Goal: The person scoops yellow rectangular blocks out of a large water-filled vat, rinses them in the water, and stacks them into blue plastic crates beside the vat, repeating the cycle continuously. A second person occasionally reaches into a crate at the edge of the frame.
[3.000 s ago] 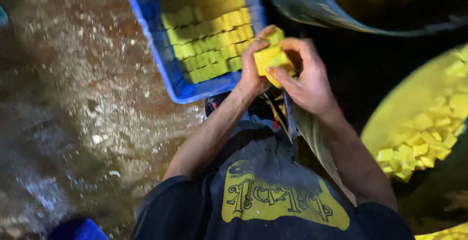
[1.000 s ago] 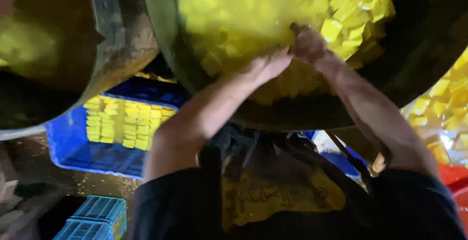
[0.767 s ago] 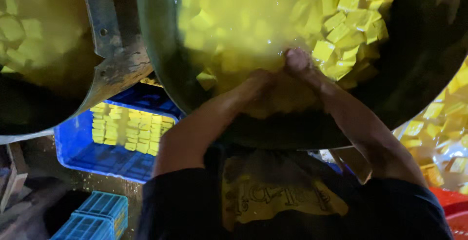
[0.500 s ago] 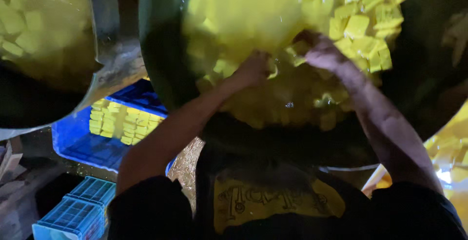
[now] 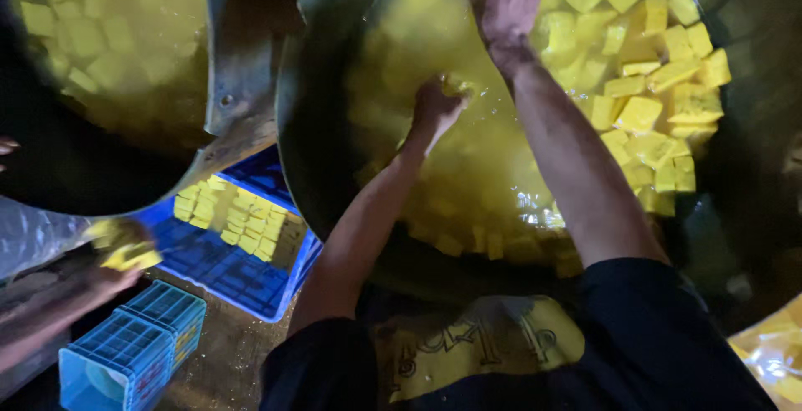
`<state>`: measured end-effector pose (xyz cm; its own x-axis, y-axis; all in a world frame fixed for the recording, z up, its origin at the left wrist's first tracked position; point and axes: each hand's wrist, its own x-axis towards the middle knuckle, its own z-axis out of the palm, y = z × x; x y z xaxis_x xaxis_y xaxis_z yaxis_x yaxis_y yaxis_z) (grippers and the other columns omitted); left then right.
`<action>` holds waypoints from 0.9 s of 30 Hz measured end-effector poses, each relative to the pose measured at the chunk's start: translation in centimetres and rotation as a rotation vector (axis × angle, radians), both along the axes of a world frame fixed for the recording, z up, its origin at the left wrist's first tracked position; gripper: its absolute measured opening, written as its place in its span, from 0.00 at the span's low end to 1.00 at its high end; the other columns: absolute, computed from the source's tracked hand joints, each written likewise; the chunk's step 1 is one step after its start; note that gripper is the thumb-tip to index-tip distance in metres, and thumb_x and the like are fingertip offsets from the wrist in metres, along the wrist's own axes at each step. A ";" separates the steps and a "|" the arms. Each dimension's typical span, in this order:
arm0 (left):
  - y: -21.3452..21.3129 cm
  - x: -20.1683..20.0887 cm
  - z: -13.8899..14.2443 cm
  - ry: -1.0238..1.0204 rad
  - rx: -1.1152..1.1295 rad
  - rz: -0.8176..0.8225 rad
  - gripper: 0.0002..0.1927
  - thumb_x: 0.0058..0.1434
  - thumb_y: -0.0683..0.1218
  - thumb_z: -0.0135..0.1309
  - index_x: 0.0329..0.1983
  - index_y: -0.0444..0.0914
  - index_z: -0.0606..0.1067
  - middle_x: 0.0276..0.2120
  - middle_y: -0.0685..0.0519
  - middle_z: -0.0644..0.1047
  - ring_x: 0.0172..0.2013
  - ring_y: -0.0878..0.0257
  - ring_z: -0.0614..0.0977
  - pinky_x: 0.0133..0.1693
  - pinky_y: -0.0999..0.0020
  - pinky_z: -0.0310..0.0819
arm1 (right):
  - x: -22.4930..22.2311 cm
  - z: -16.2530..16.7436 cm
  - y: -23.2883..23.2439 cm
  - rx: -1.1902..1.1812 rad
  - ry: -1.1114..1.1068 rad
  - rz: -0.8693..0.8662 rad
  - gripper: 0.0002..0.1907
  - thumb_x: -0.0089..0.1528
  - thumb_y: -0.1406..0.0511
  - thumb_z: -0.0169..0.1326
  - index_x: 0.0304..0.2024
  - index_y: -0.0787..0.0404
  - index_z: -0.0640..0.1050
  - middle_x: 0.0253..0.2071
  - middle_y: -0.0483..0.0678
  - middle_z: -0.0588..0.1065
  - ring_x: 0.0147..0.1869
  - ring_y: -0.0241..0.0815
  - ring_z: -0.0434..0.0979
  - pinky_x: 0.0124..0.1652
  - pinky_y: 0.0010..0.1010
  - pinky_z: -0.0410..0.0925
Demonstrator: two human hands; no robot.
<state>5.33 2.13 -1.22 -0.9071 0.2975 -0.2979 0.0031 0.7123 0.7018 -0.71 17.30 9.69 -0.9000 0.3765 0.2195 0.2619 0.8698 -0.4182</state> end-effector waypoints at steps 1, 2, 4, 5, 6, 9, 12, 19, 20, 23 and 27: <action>-0.5 -0.8 0.1 0.051 0.130 0.042 0.26 0.49 0.55 0.70 0.43 0.33 0.77 0.38 0.41 0.81 0.39 0.50 0.83 0.42 0.54 0.79 | -0.1 0.0 0.0 -0.140 -0.139 -0.043 0.11 0.59 0.63 0.62 0.36 0.64 0.77 0.32 0.56 0.76 0.34 0.55 0.76 0.35 0.46 0.71; -0.8 -1.8 0.3 -0.104 0.325 0.025 0.26 0.49 0.53 0.68 0.46 0.35 0.76 0.38 0.43 0.80 0.38 0.52 0.83 0.40 0.54 0.80 | 0.0 -0.2 0.2 -0.210 -0.007 0.030 0.13 0.59 0.64 0.63 0.40 0.65 0.76 0.34 0.57 0.76 0.35 0.55 0.76 0.36 0.45 0.71; -1.2 -3.3 0.6 -0.422 0.724 0.000 0.28 0.48 0.50 0.66 0.52 0.38 0.73 0.38 0.47 0.80 0.37 0.56 0.82 0.37 0.54 0.80 | 0.9 -0.8 1.2 -0.342 0.246 0.187 0.17 0.59 0.67 0.64 0.47 0.68 0.76 0.38 0.59 0.76 0.37 0.55 0.74 0.37 0.42 0.73; -1.4 -3.6 0.8 -0.510 0.807 0.099 0.24 0.51 0.49 0.64 0.51 0.38 0.74 0.40 0.50 0.79 0.40 0.57 0.81 0.40 0.54 0.80 | 1.6 -1.1 2.0 -0.695 0.220 0.177 0.15 0.61 0.69 0.64 0.48 0.67 0.75 0.39 0.55 0.76 0.40 0.50 0.75 0.40 0.39 0.73; -1.4 -3.9 1.3 -0.600 0.887 0.197 0.21 0.55 0.48 0.62 0.50 0.38 0.75 0.42 0.52 0.79 0.42 0.59 0.80 0.42 0.54 0.79 | 2.5 -1.1 2.9 -1.047 0.188 0.157 0.13 0.64 0.70 0.63 0.48 0.66 0.74 0.41 0.51 0.75 0.43 0.45 0.75 0.43 0.37 0.74; 0.0 -3.8 2.7 -0.908 1.050 0.574 0.15 0.60 0.50 0.57 0.47 0.39 0.75 0.40 0.51 0.77 0.42 0.57 0.78 0.42 0.51 0.79 | 6.0 -0.4 5.3 -1.537 -0.082 0.000 0.11 0.62 0.71 0.59 0.47 0.62 0.77 0.40 0.44 0.76 0.42 0.37 0.77 0.38 0.33 0.74; 2.2 -2.7 3.7 -0.897 1.320 0.612 0.13 0.60 0.48 0.55 0.46 0.40 0.74 0.40 0.53 0.77 0.43 0.56 0.78 0.44 0.50 0.80 | 9.3 0.8 6.4 -1.485 -0.287 0.023 0.14 0.59 0.70 0.62 0.47 0.61 0.78 0.41 0.43 0.78 0.41 0.35 0.78 0.34 0.31 0.73; 5.9 1.2 2.8 -0.908 1.647 0.557 0.17 0.67 0.51 0.48 0.49 0.35 0.76 0.41 0.46 0.80 0.42 0.52 0.81 0.46 0.57 0.77 | 12.2 0.8 5.6 -0.955 -0.361 0.176 0.19 0.61 0.63 0.71 0.48 0.67 0.81 0.42 0.46 0.79 0.44 0.34 0.77 0.44 0.26 0.71; 6.3 1.6 2.6 -0.875 1.708 0.588 0.17 0.67 0.51 0.48 0.49 0.34 0.76 0.41 0.46 0.80 0.42 0.52 0.81 0.47 0.57 0.77 | 12.4 0.5 5.3 -0.921 -0.342 0.149 0.19 0.62 0.63 0.70 0.49 0.67 0.80 0.42 0.46 0.80 0.44 0.34 0.77 0.44 0.26 0.71; 7.6 2.3 2.8 -0.816 1.838 0.673 0.17 0.70 0.52 0.48 0.49 0.34 0.75 0.41 0.47 0.79 0.43 0.53 0.81 0.47 0.58 0.77 | 12.8 -0.2 4.2 -0.801 -0.271 0.126 0.20 0.64 0.61 0.67 0.50 0.68 0.77 0.42 0.50 0.79 0.44 0.37 0.78 0.44 0.27 0.72; 8.2 3.2 3.9 -0.918 1.820 0.750 0.15 0.71 0.55 0.47 0.47 0.39 0.75 0.40 0.53 0.79 0.43 0.58 0.81 0.47 0.60 0.77 | 12.5 0.1 2.8 -0.307 0.032 0.338 0.18 0.71 0.61 0.59 0.54 0.71 0.75 0.50 0.61 0.78 0.52 0.55 0.77 0.51 0.38 0.71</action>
<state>8.48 10.38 2.63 -0.7649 0.4334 -0.4766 -0.5227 -0.8499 0.0661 11.83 20.11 9.82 -0.9781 0.1152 0.1736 -0.0325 0.7389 -0.6731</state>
